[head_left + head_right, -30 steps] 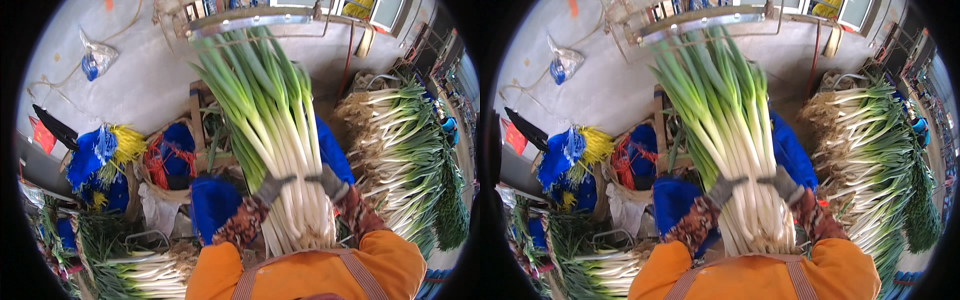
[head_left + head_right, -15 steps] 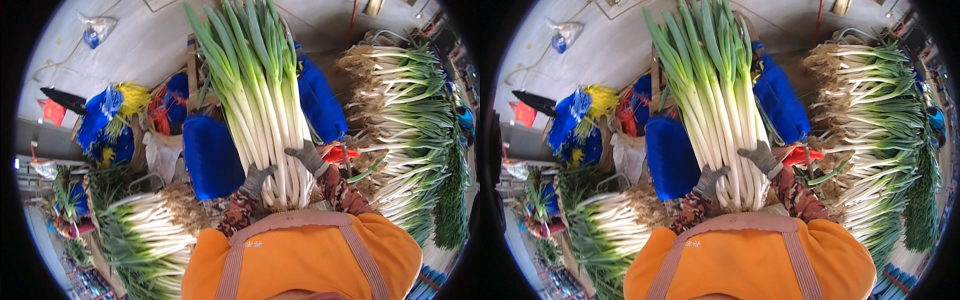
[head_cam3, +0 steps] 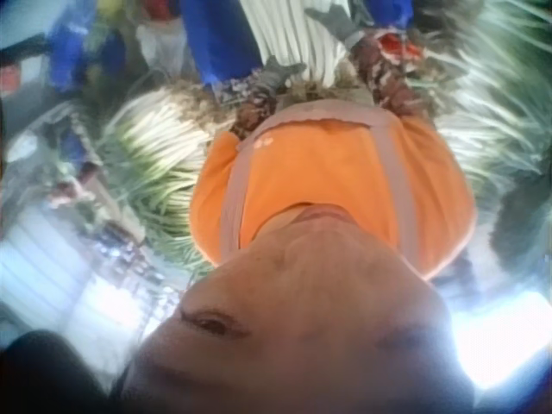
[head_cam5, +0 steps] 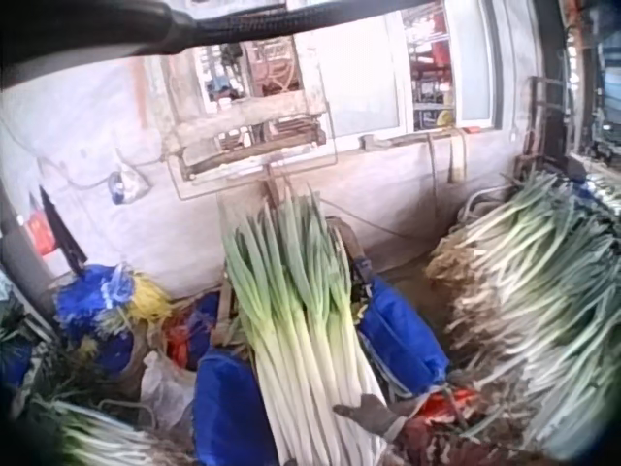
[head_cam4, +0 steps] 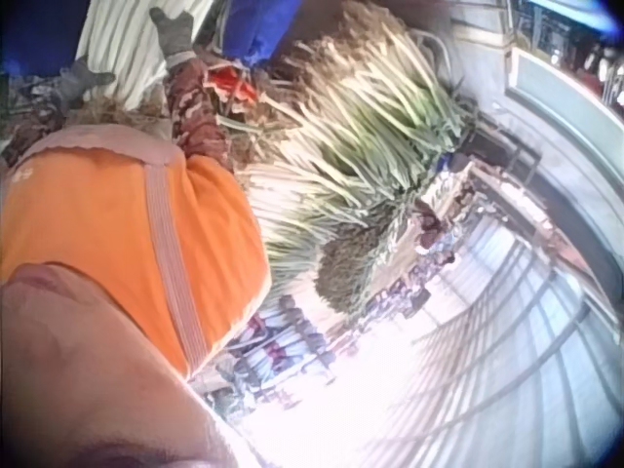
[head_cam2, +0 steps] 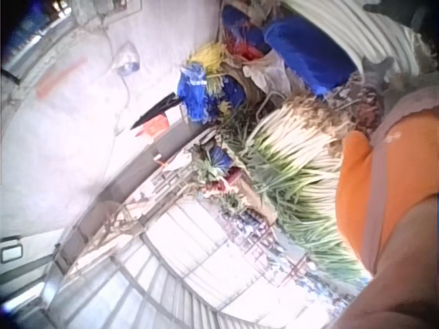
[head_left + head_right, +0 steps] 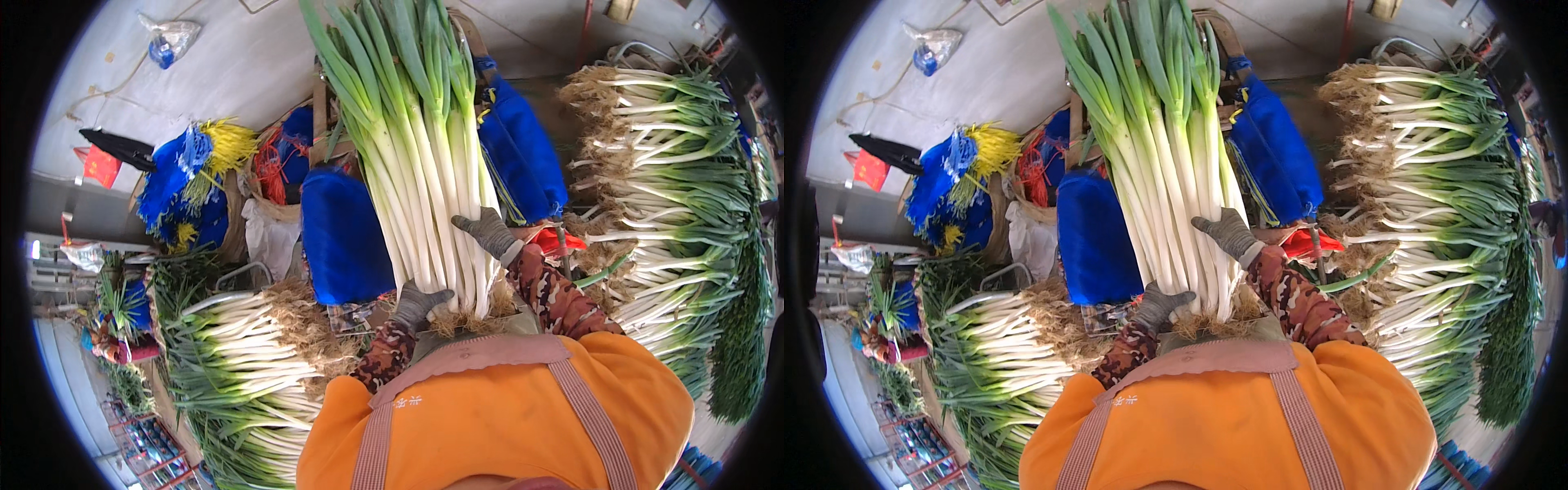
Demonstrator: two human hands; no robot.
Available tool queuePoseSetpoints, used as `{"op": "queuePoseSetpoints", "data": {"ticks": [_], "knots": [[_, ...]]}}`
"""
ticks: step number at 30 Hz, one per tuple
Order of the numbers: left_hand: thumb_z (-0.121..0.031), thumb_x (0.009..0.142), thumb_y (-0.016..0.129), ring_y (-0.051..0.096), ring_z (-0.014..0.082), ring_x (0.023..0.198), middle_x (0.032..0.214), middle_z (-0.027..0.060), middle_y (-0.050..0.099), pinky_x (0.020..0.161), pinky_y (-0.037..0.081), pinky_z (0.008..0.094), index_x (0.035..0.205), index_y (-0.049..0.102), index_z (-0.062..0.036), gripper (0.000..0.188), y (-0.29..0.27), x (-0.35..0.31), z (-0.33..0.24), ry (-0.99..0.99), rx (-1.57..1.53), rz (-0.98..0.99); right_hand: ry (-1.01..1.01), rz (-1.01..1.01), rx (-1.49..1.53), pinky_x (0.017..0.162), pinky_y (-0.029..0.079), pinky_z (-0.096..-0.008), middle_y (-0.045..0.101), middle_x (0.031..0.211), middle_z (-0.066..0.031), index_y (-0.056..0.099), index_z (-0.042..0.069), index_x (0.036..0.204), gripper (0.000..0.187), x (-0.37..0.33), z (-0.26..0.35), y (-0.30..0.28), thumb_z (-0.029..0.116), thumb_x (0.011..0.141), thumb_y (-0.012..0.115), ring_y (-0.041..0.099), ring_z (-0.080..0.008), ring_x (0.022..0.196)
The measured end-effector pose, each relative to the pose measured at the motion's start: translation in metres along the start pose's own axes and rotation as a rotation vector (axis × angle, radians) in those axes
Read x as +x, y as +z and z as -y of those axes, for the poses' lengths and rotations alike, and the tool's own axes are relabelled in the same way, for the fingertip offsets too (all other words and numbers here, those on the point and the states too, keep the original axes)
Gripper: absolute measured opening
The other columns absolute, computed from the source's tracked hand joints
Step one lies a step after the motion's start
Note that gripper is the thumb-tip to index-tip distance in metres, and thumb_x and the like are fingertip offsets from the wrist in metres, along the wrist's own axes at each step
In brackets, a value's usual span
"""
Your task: The person picks up a bundle of leeks, aligns them, uses a red plastic tie to secure the base, and then places the bundled leeks into a larger blue mesh bag.
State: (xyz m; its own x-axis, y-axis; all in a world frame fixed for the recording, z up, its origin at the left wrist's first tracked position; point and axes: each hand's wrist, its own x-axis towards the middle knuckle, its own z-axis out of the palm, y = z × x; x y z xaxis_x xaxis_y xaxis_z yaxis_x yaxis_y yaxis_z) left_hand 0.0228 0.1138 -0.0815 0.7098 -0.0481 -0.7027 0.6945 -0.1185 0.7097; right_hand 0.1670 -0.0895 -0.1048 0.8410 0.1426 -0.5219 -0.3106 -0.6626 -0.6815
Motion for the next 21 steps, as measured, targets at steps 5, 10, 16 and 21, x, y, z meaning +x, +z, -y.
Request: {"op": "queuePoseSetpoints", "data": {"ticks": [5, 10, 16, 21], "knots": [[-0.014, 0.073, 0.086, 0.061, 0.0172, 0.048, 0.074, 0.0102, 0.068, 0.039, 0.047, 0.0291, 0.105, 0.061, 0.0018, 0.044, 0.011, 0.015, 0.014, -0.025, -0.1, -0.06, 0.003, -0.094, -0.047, 0.09, 0.049, -0.0424, 0.065, 0.106, -0.0269, 0.058, -0.005, 0.121, 0.074, 0.0, 0.0, -0.003, 0.062, 0.089, 0.057, 0.062, -0.036, 0.104], [-0.021, 0.07, 0.088, 0.066, 0.0151, 0.059, 0.081, 0.008, 0.07, 0.044, 0.05, 0.0287, 0.121, 0.053, 0.002, 0.066, -0.008, 0.033, 0.053, 0.186, -0.041, 0.211, -0.041, -0.242, 0.234, 0.061, 0.054, -0.0334, 0.067, 0.08, -0.0094, 0.063, 0.004, 0.108, 0.038, -0.033, -0.008, -0.004, 0.039, 0.094, 0.063, 0.067, -0.0194, 0.071], [-0.018, 0.073, 0.087, 0.066, 0.0133, 0.063, 0.087, 0.0078, 0.071, 0.05, 0.052, 0.0259, 0.109, 0.062, 0.0009, 0.048, -0.014, 0.031, 0.059, 0.229, 0.16, 0.26, 0.048, -0.234, 0.652, 0.043, 0.048, -0.0262, 0.064, 0.069, -0.0023, 0.062, 0.005, 0.104, 0.033, -0.051, 0.012, -0.027, 0.036, 0.093, 0.066, 0.061, -0.0107, 0.055], [-0.017, 0.074, 0.086, 0.066, 0.0135, 0.063, 0.087, 0.0081, 0.072, 0.051, 0.052, 0.0255, 0.106, 0.064, 0.0011, 0.042, -0.008, 0.011, 0.019, 0.112, 0.143, 0.165, -0.045, -0.49, 0.599, 0.047, 0.041, -0.0232, 0.062, 0.07, 0.0003, 0.066, 0.001, 0.105, 0.024, -0.075, -0.008, -0.051, 0.023, 0.094, 0.066, 0.052, -0.0058, 0.054]]}}
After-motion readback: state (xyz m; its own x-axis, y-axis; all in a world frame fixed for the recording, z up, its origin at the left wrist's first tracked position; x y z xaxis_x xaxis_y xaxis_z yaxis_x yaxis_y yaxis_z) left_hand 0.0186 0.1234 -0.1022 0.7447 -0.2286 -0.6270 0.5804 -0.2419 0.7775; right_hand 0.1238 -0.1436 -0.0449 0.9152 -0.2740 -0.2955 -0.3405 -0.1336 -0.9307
